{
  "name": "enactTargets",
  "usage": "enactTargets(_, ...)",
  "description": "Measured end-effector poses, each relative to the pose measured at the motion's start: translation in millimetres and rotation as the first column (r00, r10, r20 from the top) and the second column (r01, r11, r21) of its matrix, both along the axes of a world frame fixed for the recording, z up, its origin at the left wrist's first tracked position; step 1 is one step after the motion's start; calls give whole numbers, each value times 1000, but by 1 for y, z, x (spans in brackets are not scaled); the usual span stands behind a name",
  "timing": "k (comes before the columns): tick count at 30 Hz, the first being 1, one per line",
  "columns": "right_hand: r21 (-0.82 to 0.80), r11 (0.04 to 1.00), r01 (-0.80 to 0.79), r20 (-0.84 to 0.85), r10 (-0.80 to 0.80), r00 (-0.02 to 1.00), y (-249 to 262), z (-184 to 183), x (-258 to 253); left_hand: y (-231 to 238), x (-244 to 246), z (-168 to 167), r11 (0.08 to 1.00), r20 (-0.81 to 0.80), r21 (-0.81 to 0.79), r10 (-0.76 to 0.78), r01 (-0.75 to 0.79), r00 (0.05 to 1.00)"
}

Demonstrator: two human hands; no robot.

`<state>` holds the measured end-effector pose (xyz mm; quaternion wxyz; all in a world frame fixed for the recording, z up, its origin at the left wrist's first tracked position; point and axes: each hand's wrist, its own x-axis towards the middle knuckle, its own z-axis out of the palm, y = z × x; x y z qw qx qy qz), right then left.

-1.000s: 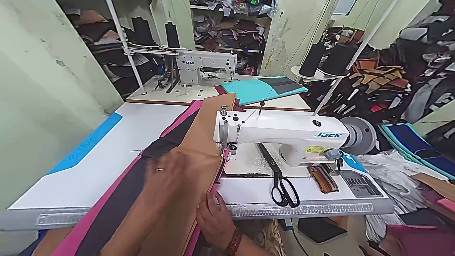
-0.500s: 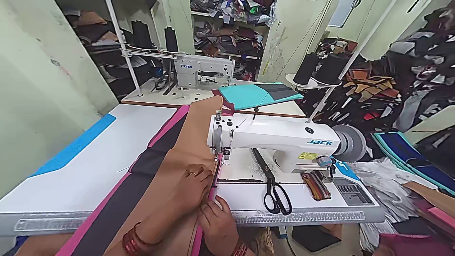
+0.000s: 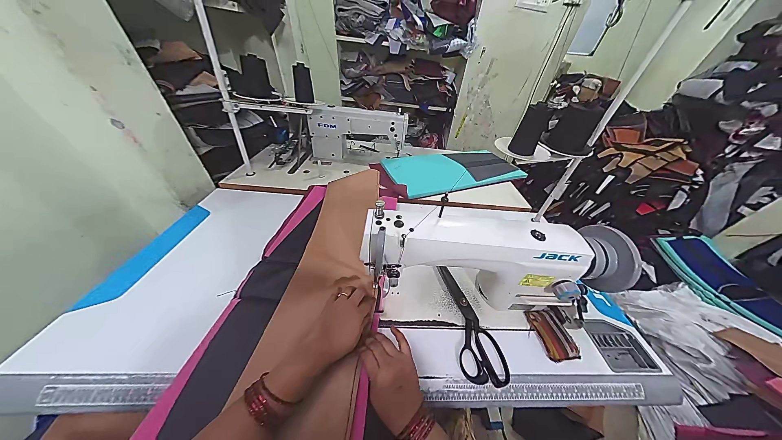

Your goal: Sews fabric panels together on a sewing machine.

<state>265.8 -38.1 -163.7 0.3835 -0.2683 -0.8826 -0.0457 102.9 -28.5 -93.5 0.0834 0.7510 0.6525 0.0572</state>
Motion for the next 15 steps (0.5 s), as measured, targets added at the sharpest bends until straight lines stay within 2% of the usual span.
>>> enactTargets(2, 1, 1000, 16, 9, -16, 1000, 3, 0, 1, -7, -3, -18, 956, 30, 284, -79, 67, 996)
enactTargets(3, 8, 1000, 25, 13, -25, 1000, 5, 0, 1, -9, -4, -23, 938, 25, 340, -86, 72, 996)
enactTargets(5, 7, 999, 36, 17, -36, 999, 8, -1, 0, -11, -3, -23, 957, 44, 289, -52, 38, 998)
enactTargets(9, -27, 998, 55, 20, -55, 998, 18, -1, -2, 3, 3, -2, 1000, 2, -7, 30, -30, 1000)
enactTargets(11, -42, 996, 74, 16, -73, 997, 22, 0, -4, 9, 4, 6, 995, -14, -90, 38, -39, 999)
enactTargets(13, -54, 995, 88, 28, -87, 996, 25, 3, -5, 10, 0, 4, 999, -2, -41, 10, -10, 1000)
enactTargets(15, -66, 993, 100, 58, -97, 994, 29, 5, -6, 7, -4, -5, 994, 34, 102, -34, 30, 999)
